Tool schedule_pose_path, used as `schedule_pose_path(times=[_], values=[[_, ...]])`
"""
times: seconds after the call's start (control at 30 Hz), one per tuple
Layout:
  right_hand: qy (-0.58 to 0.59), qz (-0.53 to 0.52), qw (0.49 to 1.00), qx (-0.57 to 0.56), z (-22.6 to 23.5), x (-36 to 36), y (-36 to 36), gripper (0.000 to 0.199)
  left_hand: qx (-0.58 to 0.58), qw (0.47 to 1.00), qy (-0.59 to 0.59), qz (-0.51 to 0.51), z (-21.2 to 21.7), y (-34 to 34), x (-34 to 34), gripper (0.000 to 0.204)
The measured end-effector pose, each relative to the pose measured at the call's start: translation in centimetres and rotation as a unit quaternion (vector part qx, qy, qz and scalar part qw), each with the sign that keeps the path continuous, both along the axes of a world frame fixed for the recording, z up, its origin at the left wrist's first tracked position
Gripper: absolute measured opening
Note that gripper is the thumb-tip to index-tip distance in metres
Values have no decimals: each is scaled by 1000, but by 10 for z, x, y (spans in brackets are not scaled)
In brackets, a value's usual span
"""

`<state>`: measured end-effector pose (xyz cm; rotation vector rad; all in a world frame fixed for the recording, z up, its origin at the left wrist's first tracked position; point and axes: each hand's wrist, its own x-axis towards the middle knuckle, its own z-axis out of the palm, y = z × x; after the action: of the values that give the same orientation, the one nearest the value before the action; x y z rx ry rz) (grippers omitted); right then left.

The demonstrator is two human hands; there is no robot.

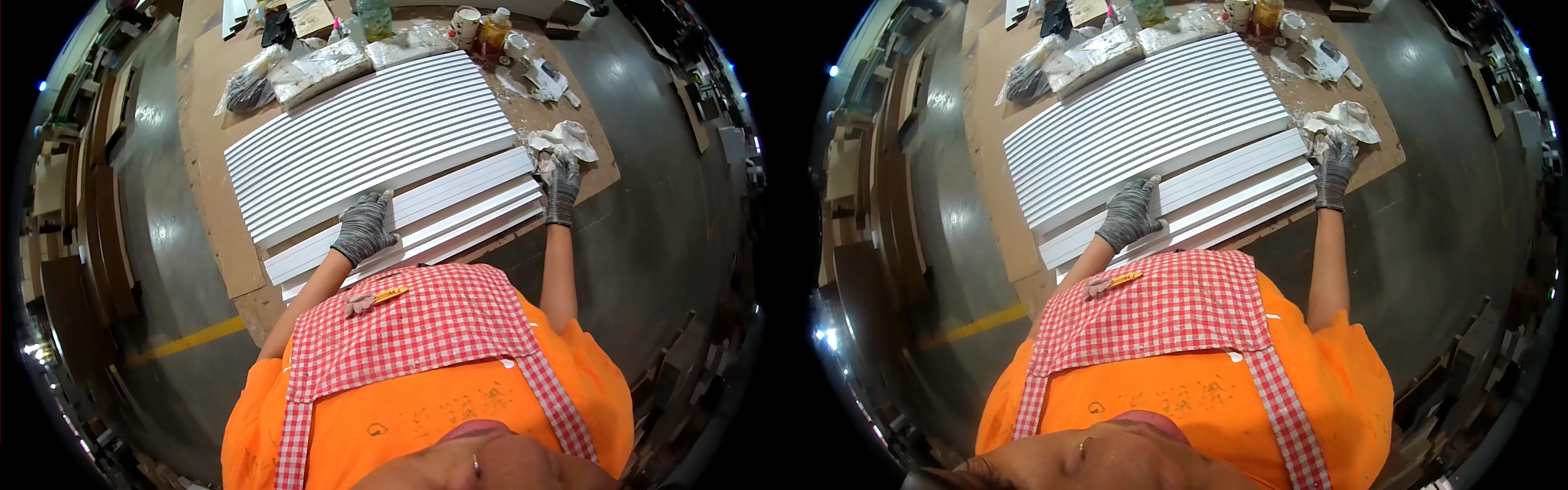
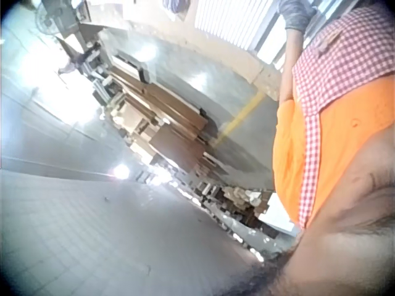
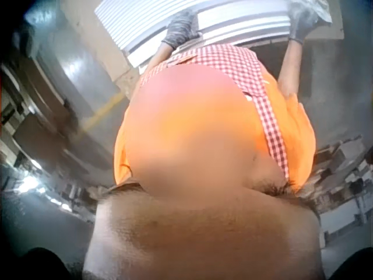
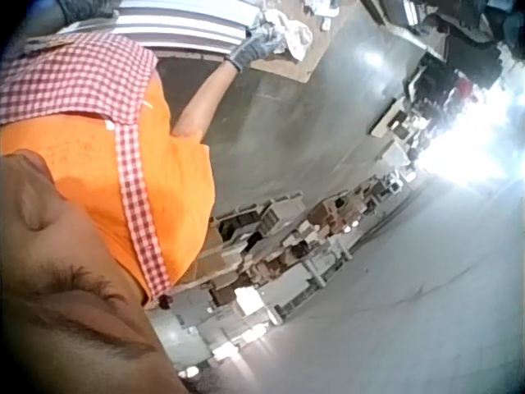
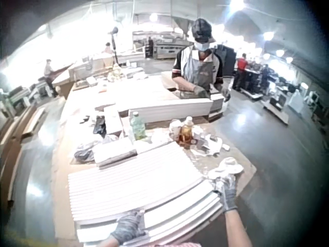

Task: The person arranges and stacks white corrugated panels on a workbench in a workshop. They handle the panels one by one, aligning them carefully to form a neat pile. The person wears gloves and an apron while performing the task.

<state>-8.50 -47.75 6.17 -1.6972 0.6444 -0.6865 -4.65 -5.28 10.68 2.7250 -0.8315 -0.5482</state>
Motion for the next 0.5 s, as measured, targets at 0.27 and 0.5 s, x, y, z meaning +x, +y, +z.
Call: schedule_pose_path(times=[0.27, 0.5], values=[[-30, 52, 997, 46, -50, -37, 19, 28, -86, 996, 7, -2, -13, -2, 10, 74], [-19, 5, 997, 76, -39, -31, 40, 29, -103, 992, 71, 36, -9, 18, 21, 77]])
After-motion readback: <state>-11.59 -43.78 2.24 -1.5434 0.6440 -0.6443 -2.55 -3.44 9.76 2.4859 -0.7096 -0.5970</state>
